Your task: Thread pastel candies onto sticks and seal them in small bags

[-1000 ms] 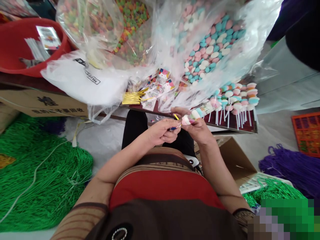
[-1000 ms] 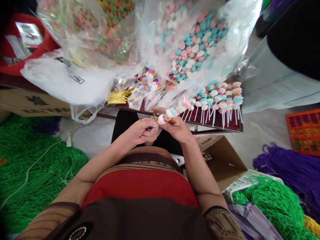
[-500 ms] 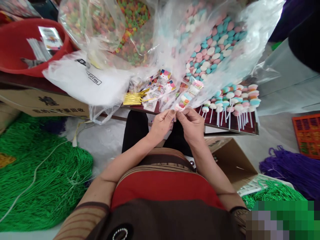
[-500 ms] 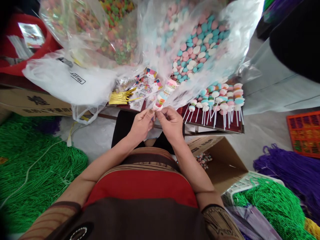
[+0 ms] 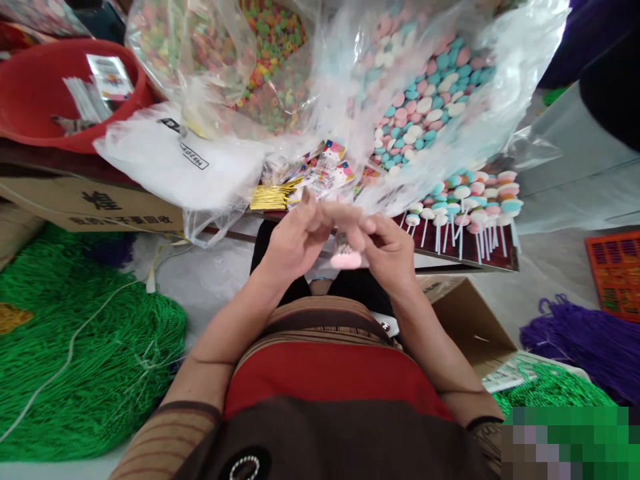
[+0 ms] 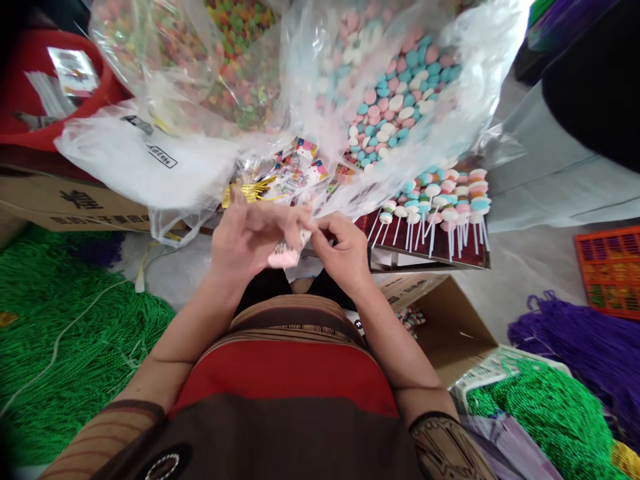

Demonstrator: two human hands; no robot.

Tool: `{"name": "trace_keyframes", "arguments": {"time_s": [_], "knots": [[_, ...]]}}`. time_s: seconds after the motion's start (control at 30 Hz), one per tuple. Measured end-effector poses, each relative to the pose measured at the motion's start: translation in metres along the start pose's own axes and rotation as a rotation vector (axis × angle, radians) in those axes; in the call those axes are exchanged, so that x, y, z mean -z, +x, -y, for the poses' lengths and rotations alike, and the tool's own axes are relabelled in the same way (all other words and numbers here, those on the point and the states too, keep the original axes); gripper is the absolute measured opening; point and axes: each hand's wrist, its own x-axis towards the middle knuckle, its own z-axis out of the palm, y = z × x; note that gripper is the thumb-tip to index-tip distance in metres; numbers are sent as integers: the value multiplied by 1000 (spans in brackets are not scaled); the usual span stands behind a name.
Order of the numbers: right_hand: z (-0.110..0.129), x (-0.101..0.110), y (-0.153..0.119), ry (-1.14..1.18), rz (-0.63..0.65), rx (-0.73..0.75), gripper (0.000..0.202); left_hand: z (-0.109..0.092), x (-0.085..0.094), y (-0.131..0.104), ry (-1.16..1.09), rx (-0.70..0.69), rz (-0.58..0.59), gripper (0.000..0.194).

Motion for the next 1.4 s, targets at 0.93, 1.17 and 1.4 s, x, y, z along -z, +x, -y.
{"name": "trace_keyframes", "arguments": {"time_s": [0.93,1.17,1.4], "knots": [[29,-2,8,79,29,40,24,10,28,-15,487,332,-35,82],[5,-1,-4,628,192,-344,43,17,38,-20,218,146,90,37],[-12,61,-33,551,457,-425,40,18,22,-13,524,231,713,40]]}}
